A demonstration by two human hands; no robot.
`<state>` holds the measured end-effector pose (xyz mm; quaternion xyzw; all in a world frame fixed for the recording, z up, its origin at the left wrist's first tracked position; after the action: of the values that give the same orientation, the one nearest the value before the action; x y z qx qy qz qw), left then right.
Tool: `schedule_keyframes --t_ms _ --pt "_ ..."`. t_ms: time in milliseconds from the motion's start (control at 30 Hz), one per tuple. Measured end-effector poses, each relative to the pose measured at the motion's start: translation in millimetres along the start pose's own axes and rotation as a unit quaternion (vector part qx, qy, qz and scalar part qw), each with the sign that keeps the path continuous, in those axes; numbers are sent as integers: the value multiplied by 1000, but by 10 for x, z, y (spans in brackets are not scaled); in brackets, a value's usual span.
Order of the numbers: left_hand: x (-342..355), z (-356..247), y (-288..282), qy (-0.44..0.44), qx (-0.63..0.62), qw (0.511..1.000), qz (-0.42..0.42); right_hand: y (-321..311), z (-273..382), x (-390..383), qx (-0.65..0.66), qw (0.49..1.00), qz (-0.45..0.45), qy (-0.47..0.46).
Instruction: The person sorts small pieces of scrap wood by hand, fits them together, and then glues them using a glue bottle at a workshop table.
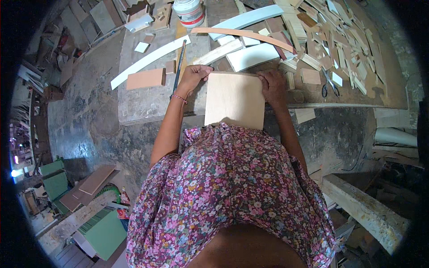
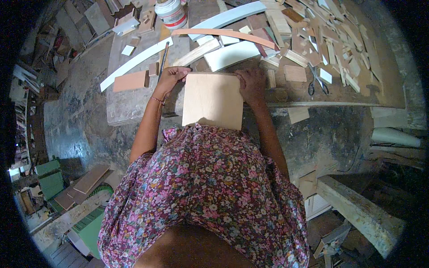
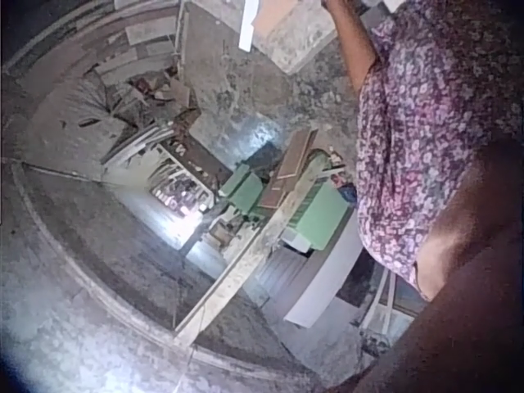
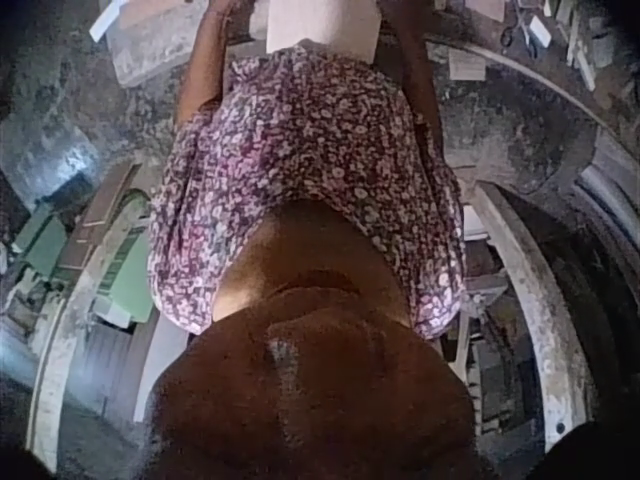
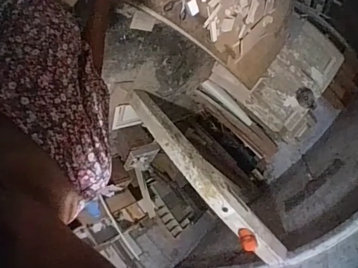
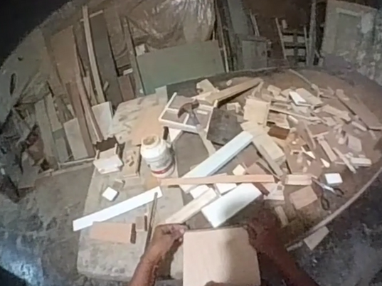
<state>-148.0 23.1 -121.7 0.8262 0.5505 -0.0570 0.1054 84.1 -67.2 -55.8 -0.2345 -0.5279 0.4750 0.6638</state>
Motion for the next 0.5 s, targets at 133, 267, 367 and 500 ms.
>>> schedule_keyframes --t_ms 133,267,367,500 --pt "0 21 -21 -16 -2 1000 -7 -89 59 17 32 999 -33 -12" --pt "-17 -34 5 -11 0 1000 -6 -2 0 -1 9 1000 -13 -13" --pt "-22 -30 -11 -14 2 1000 -16 16 6 -6 9 1000 -8 -18" --pt "-25 -29 -21 -20 -1 1000 -24 7 30 5 -16 1000 -6 -25"
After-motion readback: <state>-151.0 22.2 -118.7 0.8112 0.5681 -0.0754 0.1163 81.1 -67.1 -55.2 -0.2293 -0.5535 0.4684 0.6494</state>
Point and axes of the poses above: each hand's wrist, its own x-axis towards the middle knuckle, its own y-axis out of the palm, z = x × y, the point moved 9 cm from there along x, towards the middle knuckle, and after that the axes turned 3 degrees about -x, right-handed, at the moved point
